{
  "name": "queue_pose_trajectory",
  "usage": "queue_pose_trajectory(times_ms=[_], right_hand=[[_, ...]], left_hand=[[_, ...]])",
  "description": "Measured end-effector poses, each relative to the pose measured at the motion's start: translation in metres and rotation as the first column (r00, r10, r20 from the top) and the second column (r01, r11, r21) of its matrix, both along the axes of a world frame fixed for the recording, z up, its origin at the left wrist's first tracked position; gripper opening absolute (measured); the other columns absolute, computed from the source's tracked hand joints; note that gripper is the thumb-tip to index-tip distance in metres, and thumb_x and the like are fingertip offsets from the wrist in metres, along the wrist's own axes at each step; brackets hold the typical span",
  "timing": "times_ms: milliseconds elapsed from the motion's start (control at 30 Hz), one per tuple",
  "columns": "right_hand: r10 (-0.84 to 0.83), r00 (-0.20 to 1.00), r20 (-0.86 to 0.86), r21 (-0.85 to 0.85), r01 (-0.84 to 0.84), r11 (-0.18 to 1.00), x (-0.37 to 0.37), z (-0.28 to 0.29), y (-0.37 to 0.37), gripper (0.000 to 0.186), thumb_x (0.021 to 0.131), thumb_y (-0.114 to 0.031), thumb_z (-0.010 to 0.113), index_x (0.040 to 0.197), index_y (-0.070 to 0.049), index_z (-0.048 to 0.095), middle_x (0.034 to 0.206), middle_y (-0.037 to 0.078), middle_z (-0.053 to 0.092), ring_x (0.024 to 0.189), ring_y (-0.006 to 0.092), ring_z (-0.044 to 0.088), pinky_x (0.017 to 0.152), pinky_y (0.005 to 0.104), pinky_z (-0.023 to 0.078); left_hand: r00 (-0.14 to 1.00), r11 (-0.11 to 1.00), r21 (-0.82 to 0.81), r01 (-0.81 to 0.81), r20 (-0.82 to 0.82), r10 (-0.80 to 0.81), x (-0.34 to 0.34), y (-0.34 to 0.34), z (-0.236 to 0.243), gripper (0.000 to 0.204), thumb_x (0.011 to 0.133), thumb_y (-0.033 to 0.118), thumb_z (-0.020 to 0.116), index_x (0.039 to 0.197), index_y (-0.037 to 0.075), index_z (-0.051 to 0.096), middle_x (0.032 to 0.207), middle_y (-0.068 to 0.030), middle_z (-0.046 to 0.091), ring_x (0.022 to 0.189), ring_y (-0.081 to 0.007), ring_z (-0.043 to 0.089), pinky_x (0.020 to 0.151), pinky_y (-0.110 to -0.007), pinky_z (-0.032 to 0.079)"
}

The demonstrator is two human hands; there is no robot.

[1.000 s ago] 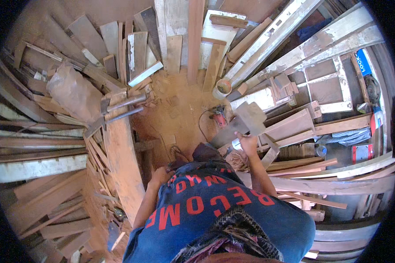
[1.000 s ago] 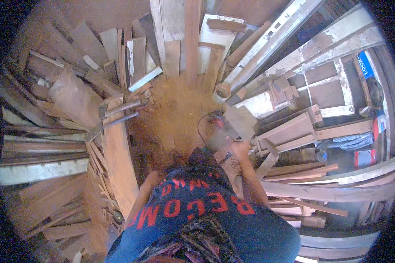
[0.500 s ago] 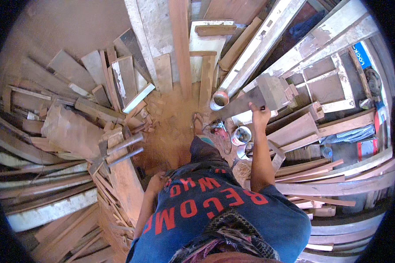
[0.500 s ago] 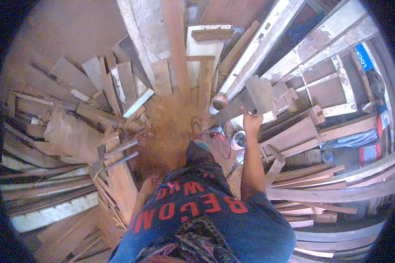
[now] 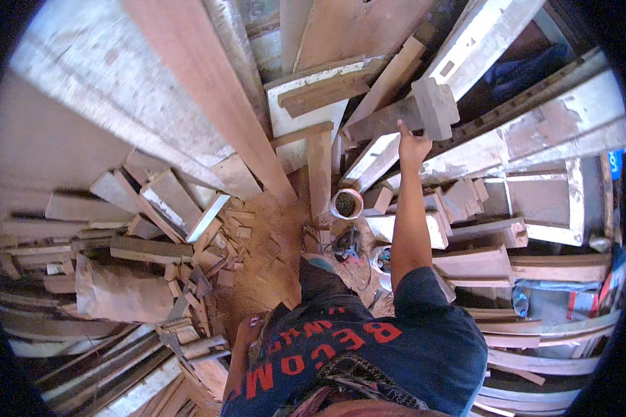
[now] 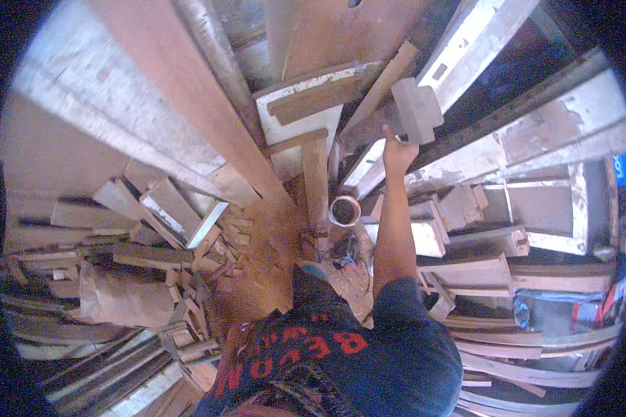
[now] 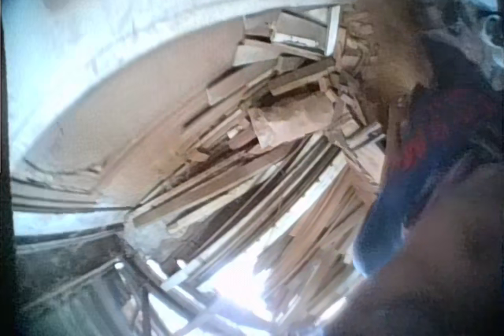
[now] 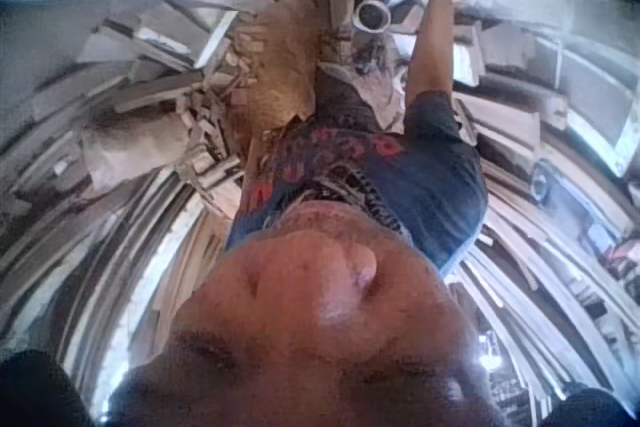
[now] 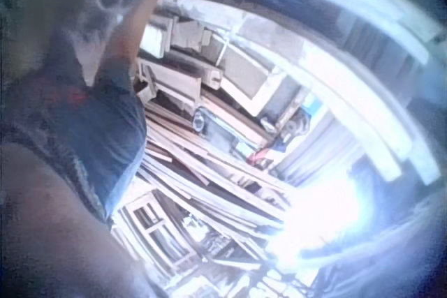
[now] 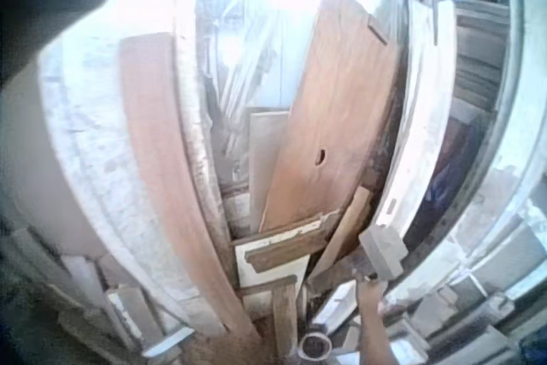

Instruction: The person uses a chisel to carve a wooden plank, repeatedly removing shavings and checking the surface. The person then gathers the wood shavings and places them into a bucket before moving the plank to a storage area.

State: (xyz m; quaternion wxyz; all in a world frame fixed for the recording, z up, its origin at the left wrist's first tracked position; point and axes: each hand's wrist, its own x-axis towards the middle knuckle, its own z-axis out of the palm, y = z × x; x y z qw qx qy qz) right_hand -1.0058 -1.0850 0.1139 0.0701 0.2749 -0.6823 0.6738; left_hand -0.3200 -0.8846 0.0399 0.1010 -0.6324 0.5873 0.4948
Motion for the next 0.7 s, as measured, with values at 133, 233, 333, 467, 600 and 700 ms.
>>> queue_pose_trajectory(times_ms=[133, 233, 333, 467, 600, 700], right_hand=[[0.039, 0.995, 0.096, -0.074, -0.032, 0.997, -0.076, -0.032, -0.091, 0.05, 0.074, 0.0, 0.085, 0.119, 0.005, 0.063, 0.115, 0.013, 0.069, 0.103, 0.0238, 0.065, 0.096, 0.0355, 0.049], [0.011, 0.994, 0.108, -0.124, 0.002, 0.992, -0.124, -0.057, -0.139, 0.051, 0.075, -0.001, 0.084, 0.12, 0.005, 0.062, 0.112, 0.012, 0.069, 0.099, 0.0238, 0.065, 0.092, 0.0348, 0.05], [-0.047, 0.98, 0.195, 0.081, 0.032, 0.996, -0.166, -0.084, -0.161, 0.048, 0.075, -0.004, 0.085, 0.116, 0.005, 0.062, 0.108, 0.012, 0.07, 0.095, 0.0238, 0.066, 0.088, 0.0352, 0.051], [-0.075, 0.997, -0.01, -0.015, 0.075, 0.997, -0.197, -0.105, -0.188, 0.037, 0.075, -0.004, 0.084, 0.104, 0.003, 0.062, 0.099, 0.011, 0.07, 0.089, 0.0214, 0.066, 0.081, 0.0327, 0.052], [-0.133, 0.987, 0.095, 0.041, 0.129, 0.991, -0.214, -0.116, -0.218, 0.039, 0.075, -0.002, 0.082, 0.106, 0.003, 0.06, 0.1, 0.012, 0.07, 0.09, 0.0216, 0.066, 0.083, 0.033, 0.052], [-0.086, 0.99, 0.114, -0.096, 0.097, 0.991, -0.245, -0.16, -0.244, 0.048, 0.073, -0.005, 0.085, 0.113, 0.003, 0.06, 0.108, 0.014, 0.07, 0.094, 0.0233, 0.067, 0.088, 0.036, 0.051]], left_hand=[[0.99, 0.99, 0.014, -0.141, -0.019, 0.141, 0.015, -0.027, -0.029, 0.033, 0.088, 0.031, 0.072, 0.111, 0.007, 0.072, 0.116, -0.0161, 0.072, 0.1, -0.0343, 0.071, 0.088, -0.042, 0.057], [0.878, 0.866, -0.153, 0.475, 0.143, -0.457, 0.048, -0.02, -0.052, 0.03, 0.084, 0.028, 0.074, 0.109, 0.012, 0.073, 0.114, -0.0147, 0.071, 0.102, -0.0347, 0.069, 0.09, -0.044, 0.056], [0.752, 0.7, -0.275, 0.659, 0.227, -0.619, 0.044, -0.021, -0.056, 0.03, 0.08, 0.026, 0.076, 0.109, 0.015, 0.072, 0.114, -0.0144, 0.071, 0.11, -0.0336, 0.066, 0.095, -0.046, 0.054], [0.757, 0.744, -0.14, 0.654, 0.125, -0.642, 0.028, -0.038, -0.059, 0.035, 0.079, 0.024, 0.076, 0.112, 0.015, 0.07, 0.118, -0.0146, 0.069, 0.115, -0.0362, 0.062, 0.099, -0.05, 0.051], [0.99, 0.991, 0.033, 0.131, 0.042, -0.132, -0.001, -0.055, -0.044, 0.03, 0.082, 0.023, 0.075, 0.108, 0.01, 0.07, 0.114, -0.0145, 0.07, 0.108, -0.0362, 0.065, 0.095, -0.047, 0.052], [0.943, 0.917, 0.22, -0.331, 0.039, 0.331, -0.024, -0.082, -0.042, 0.024, 0.087, 0.024, 0.072, 0.102, 0.005, 0.07, 0.105, -0.0135, 0.07, 0.099, -0.0295, 0.068, 0.089, -0.041, 0.054]])
